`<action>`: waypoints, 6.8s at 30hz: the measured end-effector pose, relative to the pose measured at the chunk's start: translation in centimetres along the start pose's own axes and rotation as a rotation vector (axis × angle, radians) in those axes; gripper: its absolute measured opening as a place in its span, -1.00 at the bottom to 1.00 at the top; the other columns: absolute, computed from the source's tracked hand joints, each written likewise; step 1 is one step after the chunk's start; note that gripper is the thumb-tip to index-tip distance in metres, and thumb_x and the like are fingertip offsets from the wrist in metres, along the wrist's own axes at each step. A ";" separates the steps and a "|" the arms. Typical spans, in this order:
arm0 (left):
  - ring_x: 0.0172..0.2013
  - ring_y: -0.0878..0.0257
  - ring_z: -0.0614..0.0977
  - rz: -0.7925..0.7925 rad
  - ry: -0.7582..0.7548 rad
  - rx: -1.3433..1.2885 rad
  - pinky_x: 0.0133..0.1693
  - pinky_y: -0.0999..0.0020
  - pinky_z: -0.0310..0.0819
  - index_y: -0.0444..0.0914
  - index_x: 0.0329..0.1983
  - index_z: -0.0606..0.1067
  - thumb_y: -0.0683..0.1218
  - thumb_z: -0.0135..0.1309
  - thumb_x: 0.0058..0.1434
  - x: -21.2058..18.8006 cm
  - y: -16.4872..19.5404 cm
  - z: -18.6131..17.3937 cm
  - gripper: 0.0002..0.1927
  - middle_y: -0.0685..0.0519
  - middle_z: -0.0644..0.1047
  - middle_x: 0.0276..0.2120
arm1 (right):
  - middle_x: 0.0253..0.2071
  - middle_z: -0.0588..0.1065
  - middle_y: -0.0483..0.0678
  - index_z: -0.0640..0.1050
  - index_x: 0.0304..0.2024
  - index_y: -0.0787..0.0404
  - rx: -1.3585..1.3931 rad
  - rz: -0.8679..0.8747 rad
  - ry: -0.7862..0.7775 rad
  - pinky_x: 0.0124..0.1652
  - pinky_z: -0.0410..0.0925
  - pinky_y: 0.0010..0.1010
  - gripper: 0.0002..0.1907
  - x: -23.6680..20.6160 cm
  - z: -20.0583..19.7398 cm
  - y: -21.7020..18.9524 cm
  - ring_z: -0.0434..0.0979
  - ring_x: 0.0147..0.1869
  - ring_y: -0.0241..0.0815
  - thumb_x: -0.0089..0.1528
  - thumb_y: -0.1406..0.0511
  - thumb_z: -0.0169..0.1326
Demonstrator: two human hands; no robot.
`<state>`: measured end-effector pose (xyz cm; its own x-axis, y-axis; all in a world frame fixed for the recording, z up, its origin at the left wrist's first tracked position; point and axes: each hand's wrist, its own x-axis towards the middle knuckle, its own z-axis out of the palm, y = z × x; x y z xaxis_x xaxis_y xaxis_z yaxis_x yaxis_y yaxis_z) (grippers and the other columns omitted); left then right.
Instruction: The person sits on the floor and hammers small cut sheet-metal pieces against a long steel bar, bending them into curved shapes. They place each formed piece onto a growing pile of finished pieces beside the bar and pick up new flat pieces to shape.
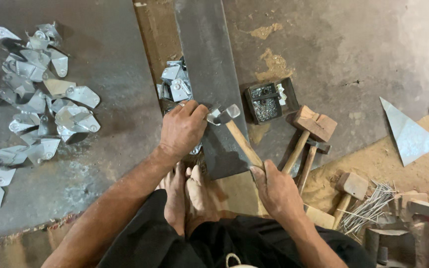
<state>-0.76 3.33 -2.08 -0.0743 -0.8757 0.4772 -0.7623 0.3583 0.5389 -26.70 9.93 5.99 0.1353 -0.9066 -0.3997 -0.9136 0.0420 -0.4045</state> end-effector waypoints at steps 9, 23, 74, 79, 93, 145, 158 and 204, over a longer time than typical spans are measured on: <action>-0.34 0.01 0.58 -0.006 -0.010 0.043 -0.31 0.12 0.51 -0.22 -0.31 0.43 -0.22 0.18 0.21 0.2 0.0 0.0 -0.87 -0.01 0.44 -0.39 | -0.63 0.36 -0.13 0.48 -0.31 0.33 0.524 -0.127 0.033 -0.54 0.23 -0.38 -0.62 -1.7 -2.4 2.4 0.34 -0.60 -0.27 0.39 0.14 -0.10; -0.27 0.00 0.62 -0.095 0.027 -0.109 -0.25 0.14 0.54 -0.19 -0.25 0.56 -0.24 0.17 0.13 2.2 1.4 -2.3 -0.86 -0.01 0.49 -0.29 | -0.60 0.33 0.12 0.44 -0.17 0.42 0.500 0.084 -0.127 -0.52 0.25 -0.06 -0.63 -2.4 3.0 5.7 0.33 -0.57 0.08 0.37 0.16 -0.07; -0.53 0.39 0.57 -0.531 -0.013 -0.404 -0.43 0.35 0.47 -0.35 -0.31 0.55 -0.16 0.24 0.23 2.1 -3.2 -2.7 -0.86 -0.02 0.60 -0.51 | -0.35 0.66 0.03 0.62 -0.19 0.33 0.616 -0.192 -0.065 -0.31 0.50 -0.45 -0.86 13.3 2.7 -5.9 0.69 -0.33 -0.31 0.24 0.38 0.15; -0.52 0.37 0.57 -0.546 0.004 -0.434 -0.42 0.35 0.48 -0.35 -0.29 0.57 -0.16 0.24 0.24 2.3 -3.0 -2.3 -0.87 -0.02 0.60 -0.51 | -0.30 0.62 0.15 0.62 -0.23 0.34 0.273 -0.375 0.161 -0.25 0.47 -0.29 -0.89 12.9 3.2 -6.0 0.69 -0.25 0.04 0.23 0.39 0.23; -0.50 0.39 0.62 -0.529 -0.036 -0.419 -0.43 0.39 0.53 -0.34 -0.28 0.56 -0.14 0.23 0.26 2.6 -2.1 -1.7 -0.86 0.01 0.63 -0.49 | -0.28 0.64 0.08 0.59 -0.18 0.31 0.551 -0.219 0.011 -0.27 0.49 -0.36 -0.91 12.7 3.0 -5.2 0.68 -0.25 -0.12 0.28 0.42 0.11; -0.28 0.09 0.61 -0.014 -0.030 -0.030 -0.26 0.19 0.53 -0.20 -0.23 0.53 -0.19 0.26 0.15 0.1 0.3 0.0 -0.84 0.07 0.51 -0.33 | -0.54 0.46 0.16 0.44 -0.13 0.29 0.236 -0.139 0.163 -0.46 0.35 -0.16 -0.80 -0.6 0.3 -0.4 0.51 -0.53 0.09 0.35 0.25 0.01; -0.27 0.07 0.60 -0.016 -0.036 -0.003 -0.25 0.18 0.53 -0.21 -0.25 0.51 -0.20 0.24 0.15 0.0 0.4 0.1 -0.86 0.05 0.50 -0.32 | -0.53 0.49 0.23 0.44 -0.09 0.27 0.165 -0.104 0.106 -0.40 0.35 -0.04 -0.74 0.3 0.4 -0.7 0.52 -0.41 0.27 0.36 0.19 0.04; -0.30 -0.02 0.63 -0.105 0.029 0.084 -0.27 0.11 0.54 -0.19 -0.24 0.53 -0.23 0.18 0.09 1.6 -1.1 -3.0 -0.82 -0.03 0.55 -0.32 | -0.52 0.46 0.10 0.46 -0.19 0.29 0.272 0.109 -0.186 -0.32 0.37 -0.21 -0.69 -0.7 0.5 -0.3 0.48 -0.40 0.02 0.36 0.15 -0.06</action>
<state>1.89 2.52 0.20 0.0266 -0.8970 0.4413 -0.8162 0.2354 0.5276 -26.36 10.79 5.96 0.1332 -0.7996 -0.5855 -0.7941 0.2674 -0.5458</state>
